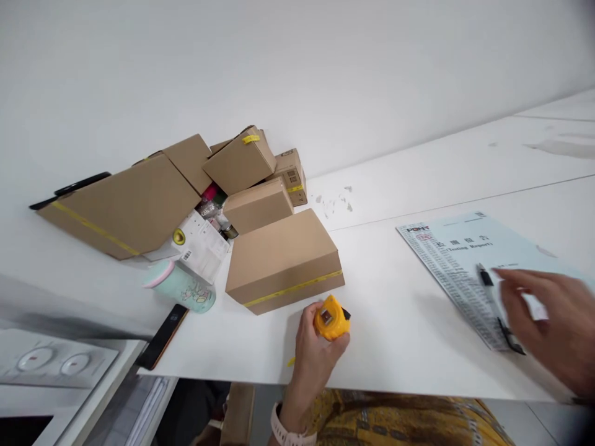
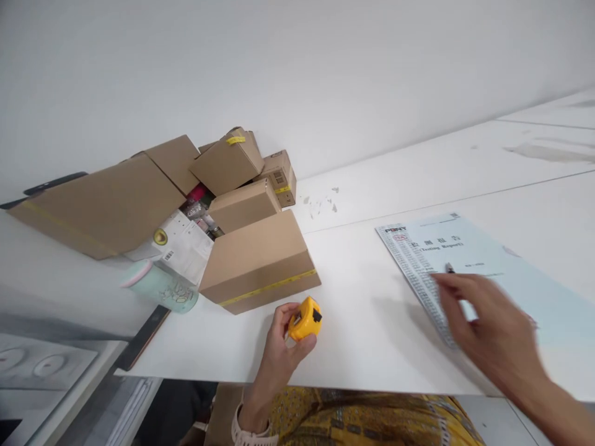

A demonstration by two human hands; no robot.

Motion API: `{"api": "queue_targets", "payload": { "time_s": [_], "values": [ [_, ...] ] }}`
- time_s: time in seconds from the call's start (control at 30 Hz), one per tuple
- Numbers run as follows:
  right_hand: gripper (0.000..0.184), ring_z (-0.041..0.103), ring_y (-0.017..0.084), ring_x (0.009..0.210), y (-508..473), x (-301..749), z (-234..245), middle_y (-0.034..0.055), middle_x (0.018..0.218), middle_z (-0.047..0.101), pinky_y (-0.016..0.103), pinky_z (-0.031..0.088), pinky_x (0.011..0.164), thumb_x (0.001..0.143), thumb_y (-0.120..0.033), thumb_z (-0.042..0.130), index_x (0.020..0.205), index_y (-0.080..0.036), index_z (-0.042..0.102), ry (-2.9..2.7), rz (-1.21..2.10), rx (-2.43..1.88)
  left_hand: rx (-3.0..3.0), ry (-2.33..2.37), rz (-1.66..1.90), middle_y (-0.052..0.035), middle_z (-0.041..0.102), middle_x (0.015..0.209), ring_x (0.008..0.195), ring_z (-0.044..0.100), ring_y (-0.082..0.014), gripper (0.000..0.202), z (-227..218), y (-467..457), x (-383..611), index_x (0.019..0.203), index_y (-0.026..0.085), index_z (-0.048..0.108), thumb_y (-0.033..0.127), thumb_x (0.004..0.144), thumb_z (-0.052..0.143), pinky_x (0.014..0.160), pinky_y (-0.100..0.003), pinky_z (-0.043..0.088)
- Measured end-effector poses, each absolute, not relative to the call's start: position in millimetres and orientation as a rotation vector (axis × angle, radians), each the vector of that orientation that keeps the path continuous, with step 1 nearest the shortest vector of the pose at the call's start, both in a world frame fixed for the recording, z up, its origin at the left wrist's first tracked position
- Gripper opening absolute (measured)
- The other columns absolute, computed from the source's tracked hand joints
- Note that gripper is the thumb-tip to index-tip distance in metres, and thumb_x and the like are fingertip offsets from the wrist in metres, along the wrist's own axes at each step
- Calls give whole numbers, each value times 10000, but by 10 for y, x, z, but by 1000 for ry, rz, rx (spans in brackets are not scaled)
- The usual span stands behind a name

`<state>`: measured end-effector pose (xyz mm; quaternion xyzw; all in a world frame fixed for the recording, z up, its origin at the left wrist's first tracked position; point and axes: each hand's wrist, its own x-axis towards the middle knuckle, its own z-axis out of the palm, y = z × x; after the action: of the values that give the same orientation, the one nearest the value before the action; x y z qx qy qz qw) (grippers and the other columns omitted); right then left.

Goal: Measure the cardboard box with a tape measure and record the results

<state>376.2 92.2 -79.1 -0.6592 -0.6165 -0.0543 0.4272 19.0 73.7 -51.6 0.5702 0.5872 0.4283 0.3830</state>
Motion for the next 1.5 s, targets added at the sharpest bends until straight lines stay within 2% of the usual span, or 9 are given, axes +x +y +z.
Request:
{"api": "queue_targets", "payload": {
  "time_s": [0.07, 0.13, 0.27, 0.6, 0.77, 0.87, 1.03, 1.23, 1.5],
  "values": [
    [328, 692, 341, 899, 815, 3323, -523, 133, 1076, 731, 441, 554, 644, 971, -585, 509, 1085, -325, 673, -1536, 425, -1572, 1369, 1287, 1073, -117, 672, 1149, 988, 646, -258, 640, -428, 681, 240, 1261, 224, 514, 544, 749, 726, 877, -406, 504],
    [465, 700, 303, 855, 758, 2916, -307, 120, 996, 750, 446, 582, 751, 928, -691, 529, 1008, -276, 722, -1510, 992, -1429, 1315, 1111, 1033, -85, 677, 1035, 878, 640, -224, 727, -319, 630, 281, 1267, 222, 511, 658, 723, 719, 766, -346, 504],
    [649, 667, 279, 875, 722, 2431, -61, 114, 944, 727, 420, 569, 756, 900, -791, 468, 973, -211, 749, -1343, 1476, -1208, 1278, 941, 971, -21, 614, 903, 780, 585, -178, 688, -117, 568, 279, 1254, 238, 530, 627, 735, 760, 670, -288, 455],
    [473, 407, 131, 602, 1070, 2321, 499, -26, 646, 489, 292, 401, 582, 738, -650, 804, 732, -219, 610, -1342, 1566, -1014, 1314, 1033, 1194, -26, 702, 881, 726, 634, -179, 631, 405, 637, -517, 1215, 207, 604, 485, 700, 839, 622, -259, 431],
    [371, 436, 152, 635, 1966, 2266, 796, 1, 679, 509, 313, 412, 566, 676, -497, 854, 711, -218, 611, -1205, 1497, -957, 1294, 1190, 1406, -51, 748, 1042, 927, 661, -218, 475, 932, 1004, -1484, 1078, 182, 684, 488, 742, 820, 722, -256, 491],
    [326, 425, 144, 605, 2389, 2093, 732, -7, 646, 495, 304, 399, 539, 674, -437, 838, 703, -220, 595, -1181, 1479, -991, 1213, 1275, 1380, -71, 732, 1060, 948, 675, -227, 392, 1078, 1243, -1871, 1081, 158, 688, 479, 862, 736, 768, -314, 543],
    [362, 432, 133, 589, 2706, 1836, 438, -18, 618, 492, 295, 405, 551, 677, -458, 826, 645, -221, 554, -1195, 1414, -1030, 1060, 1327, 1249, -90, 680, 1204, 1005, 684, -228, 343, 993, 1540, -2094, 1217, 169, 647, 421, 984, 639, 866, -444, 593],
    [434, 506, 157, 691, 2764, 1761, 252, -7, 671, 535, 302, 451, 642, 678, -510, 831, 605, -220, 517, -1228, 1323, -1093, 944, 1305, 1194, -99, 661, 1261, 1050, 677, -242, 362, 879, 1750, -2235, 1267, 177, 630, 395, 979, 653, 882, -454, 597],
    [369, 541, 167, 731, 2701, 1635, 212, -10, 778, 570, 299, 456, 648, 731, -516, 797, 771, -226, 573, -1205, 1325, -1157, 835, 1291, 1186, -104, 648, 1288, 1073, 670, -250, 378, 830, 1874, -2293, 1288, 182, 620, 398, 979, 651, 894, -464, 593]
  ]
}}
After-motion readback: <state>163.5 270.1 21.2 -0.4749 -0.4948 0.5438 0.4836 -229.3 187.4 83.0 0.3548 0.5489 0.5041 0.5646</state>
